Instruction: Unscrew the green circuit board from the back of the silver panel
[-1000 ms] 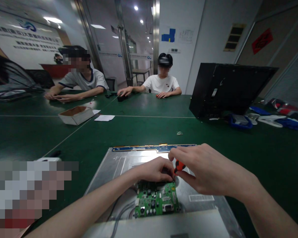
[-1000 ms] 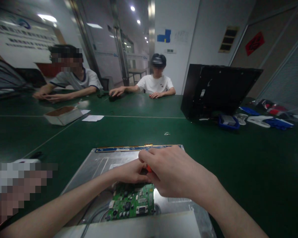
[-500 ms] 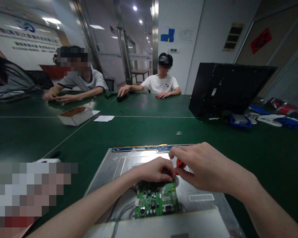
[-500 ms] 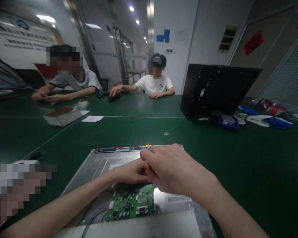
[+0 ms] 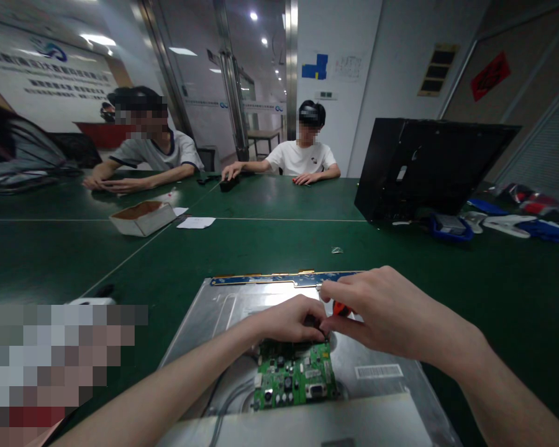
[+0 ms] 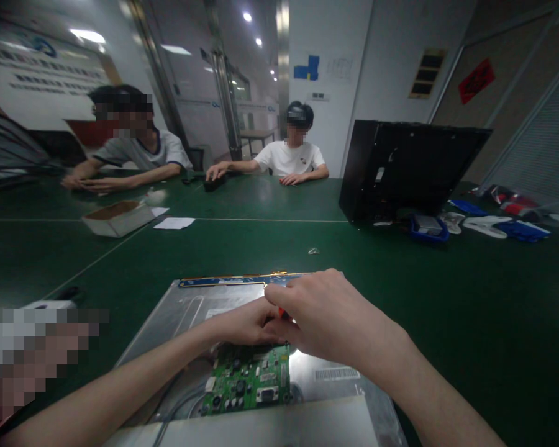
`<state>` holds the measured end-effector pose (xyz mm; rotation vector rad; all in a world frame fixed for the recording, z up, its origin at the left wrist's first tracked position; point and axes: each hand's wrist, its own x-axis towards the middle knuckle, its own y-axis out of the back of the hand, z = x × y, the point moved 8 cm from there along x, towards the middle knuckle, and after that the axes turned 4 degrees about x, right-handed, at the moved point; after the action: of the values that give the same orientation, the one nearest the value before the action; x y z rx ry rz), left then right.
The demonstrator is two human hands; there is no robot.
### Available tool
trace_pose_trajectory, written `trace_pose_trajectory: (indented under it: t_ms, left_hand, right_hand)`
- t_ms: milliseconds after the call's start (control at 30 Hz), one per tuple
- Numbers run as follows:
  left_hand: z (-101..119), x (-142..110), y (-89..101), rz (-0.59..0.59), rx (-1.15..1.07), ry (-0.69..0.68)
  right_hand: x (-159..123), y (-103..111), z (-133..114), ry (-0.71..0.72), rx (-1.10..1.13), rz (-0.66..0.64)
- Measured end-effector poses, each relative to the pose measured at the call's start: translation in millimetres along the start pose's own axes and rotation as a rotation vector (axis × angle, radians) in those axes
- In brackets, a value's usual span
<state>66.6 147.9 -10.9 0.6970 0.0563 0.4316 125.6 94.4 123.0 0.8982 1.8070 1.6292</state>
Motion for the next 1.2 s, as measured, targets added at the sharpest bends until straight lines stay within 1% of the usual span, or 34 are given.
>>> trace_pose_trajectory:
  t_ms: [133,367,567,733,900,1000,1200]
  left_hand:
    - [-2.3,-1.0,-2.3,-0.012,-0.035,0.024]
    - [-6.6,-2.3,-4.6,-0.007,-0.022,0.033]
    - [-2.2,-1.0,-2.1,-0.021,0.009,0.007]
    - [-4.0,-1.6,-4.0,-0.012,-0.017,0.031]
    - [-5.5,-1.5,-4.3,-0.014,0.021,0.029]
    - [-3.2,-1.0,-3.3,-0.026,0.032,0.022]
    - [-1.8,-1.4,-2.3,0.005,0.005,0.037]
  right_hand:
    - [0.1,1.2,-0.9,-0.002,0.016,-0.004]
    - [-1.7,4.3,-4.0,0.044,0.033,0.021]
    - [0.6,3.3,0.2,0.003,-0.026,0.053]
    - [1.3,3.1,-1.3,0.015,-0.012,0.049]
    - [-2.1,5.6,-5.1,0.043,0.027,0.036]
    - [-1.9,5.5,-2.5,0.019,0.017,0.036]
    - [-0.5,3.9,-2.0,0.016,0.012,0.029]
